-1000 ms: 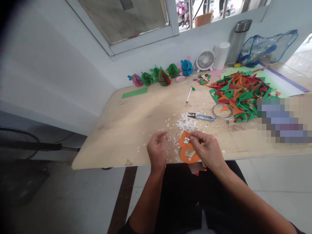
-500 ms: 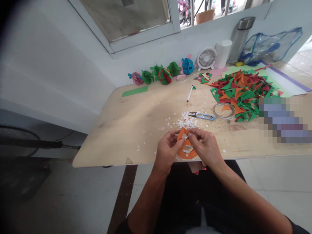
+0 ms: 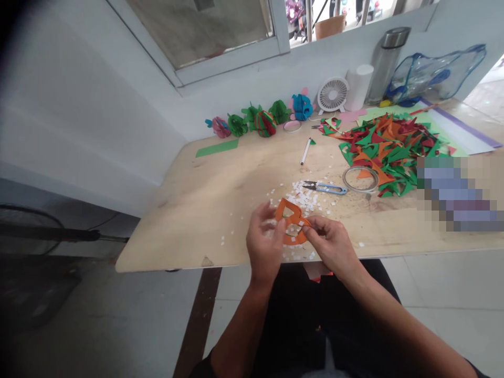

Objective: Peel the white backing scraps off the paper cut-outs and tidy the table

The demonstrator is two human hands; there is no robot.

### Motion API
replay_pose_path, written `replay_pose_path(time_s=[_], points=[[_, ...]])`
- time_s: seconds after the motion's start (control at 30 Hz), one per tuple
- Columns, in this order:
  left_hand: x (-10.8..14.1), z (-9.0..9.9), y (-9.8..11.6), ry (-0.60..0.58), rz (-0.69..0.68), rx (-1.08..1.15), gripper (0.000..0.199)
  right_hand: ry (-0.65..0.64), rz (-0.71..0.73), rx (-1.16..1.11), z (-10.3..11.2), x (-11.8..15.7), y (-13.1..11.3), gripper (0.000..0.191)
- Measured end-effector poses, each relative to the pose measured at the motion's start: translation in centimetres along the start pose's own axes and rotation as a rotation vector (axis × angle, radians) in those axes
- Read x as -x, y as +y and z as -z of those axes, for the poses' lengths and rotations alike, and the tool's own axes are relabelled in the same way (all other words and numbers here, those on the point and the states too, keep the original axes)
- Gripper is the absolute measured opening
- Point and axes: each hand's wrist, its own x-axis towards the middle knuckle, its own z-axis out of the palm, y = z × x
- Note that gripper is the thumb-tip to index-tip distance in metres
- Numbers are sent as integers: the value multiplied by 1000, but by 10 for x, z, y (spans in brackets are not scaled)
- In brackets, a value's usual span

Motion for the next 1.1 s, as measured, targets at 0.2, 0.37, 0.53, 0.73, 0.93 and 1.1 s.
replay_pose_path(time_s=[0.2, 0.37, 0.53, 0.73, 0.93, 1.1], points=[[9, 2, 10, -10, -572, -472, 9, 26, 115, 143, 1, 0, 4, 26], [6, -4, 7, -56, -560, -512, 12, 11, 163, 308, 2, 4, 5, 26], [4, -4, 9, -92, -521, -470, 9, -2, 168, 413, 4, 6, 2, 27], [3, -2, 13, -129, -473, -451, 11, 28, 218, 434, 5, 7, -1, 25], [4, -2, 14, -136, -453, -421, 8, 67, 226, 455, 4, 9, -3, 23], [4, -2, 15, -107, -439, -396, 8, 78, 276, 483, 2, 10, -3, 21]])
